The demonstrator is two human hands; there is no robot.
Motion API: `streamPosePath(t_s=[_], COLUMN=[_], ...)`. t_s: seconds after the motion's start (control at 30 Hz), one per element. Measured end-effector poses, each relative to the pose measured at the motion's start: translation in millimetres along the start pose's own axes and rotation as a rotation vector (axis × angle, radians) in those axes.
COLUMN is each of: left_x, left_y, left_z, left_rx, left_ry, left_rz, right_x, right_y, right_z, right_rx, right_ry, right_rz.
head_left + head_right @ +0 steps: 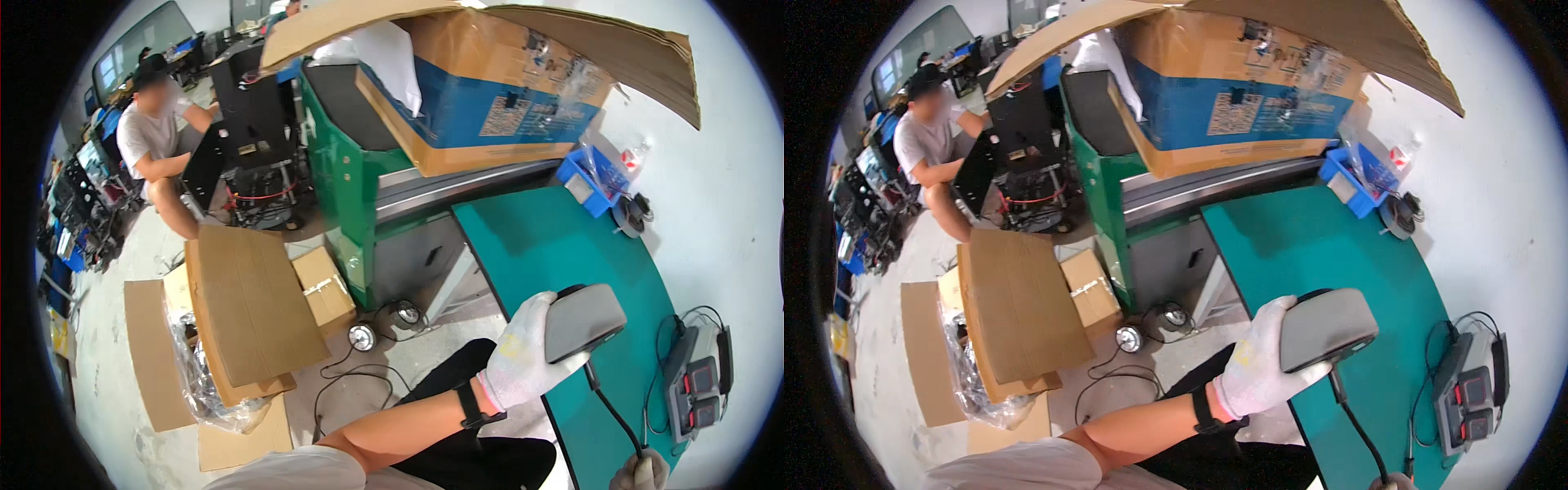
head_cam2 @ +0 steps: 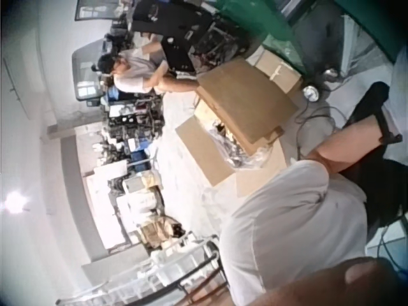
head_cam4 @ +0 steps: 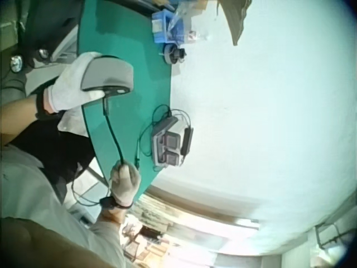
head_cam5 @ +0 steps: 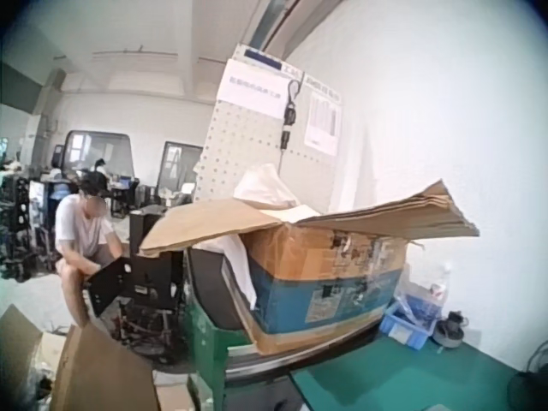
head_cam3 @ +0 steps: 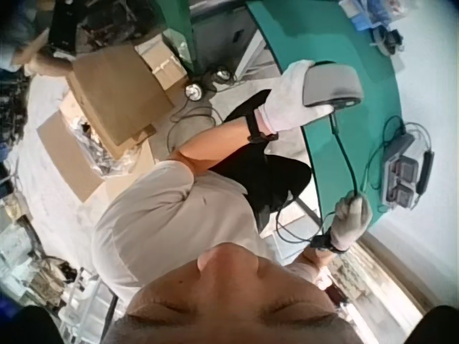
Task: Disassembling and inspecting an electromechanical wheel motor assembly using a screwdriver and hands.
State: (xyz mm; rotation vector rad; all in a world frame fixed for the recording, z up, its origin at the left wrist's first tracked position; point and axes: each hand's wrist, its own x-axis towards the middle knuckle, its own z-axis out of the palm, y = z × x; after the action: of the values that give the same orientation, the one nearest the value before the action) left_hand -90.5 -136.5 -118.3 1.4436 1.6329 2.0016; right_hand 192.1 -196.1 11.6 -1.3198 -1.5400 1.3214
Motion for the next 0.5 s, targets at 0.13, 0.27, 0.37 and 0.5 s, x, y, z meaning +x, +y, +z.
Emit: streamPosePath(t_s=[0.13,0.27,0.37,0.5], left_x=[-1,20,41,63], left_y=[8,8,3,-22], left_z=[-8,8,21,19], left_rx=[0.047,0.031,0.072,-0.083], left_ry=[-0.144,-0.164,-0.247,-0.318], left_rz=[0.006,0.087,0.134,0.022], right_x=[-22,-18,-7,33], right_y=[-12,-33,-42,-56], right_z=[-14,-6,-2,34], right_rx=[0.063,0.037,0.080,0.089], right_ry=[-0.034,-0.003,0.088,0.125], right_rz=[-0.101,-0.109,-0.048,-0.009])
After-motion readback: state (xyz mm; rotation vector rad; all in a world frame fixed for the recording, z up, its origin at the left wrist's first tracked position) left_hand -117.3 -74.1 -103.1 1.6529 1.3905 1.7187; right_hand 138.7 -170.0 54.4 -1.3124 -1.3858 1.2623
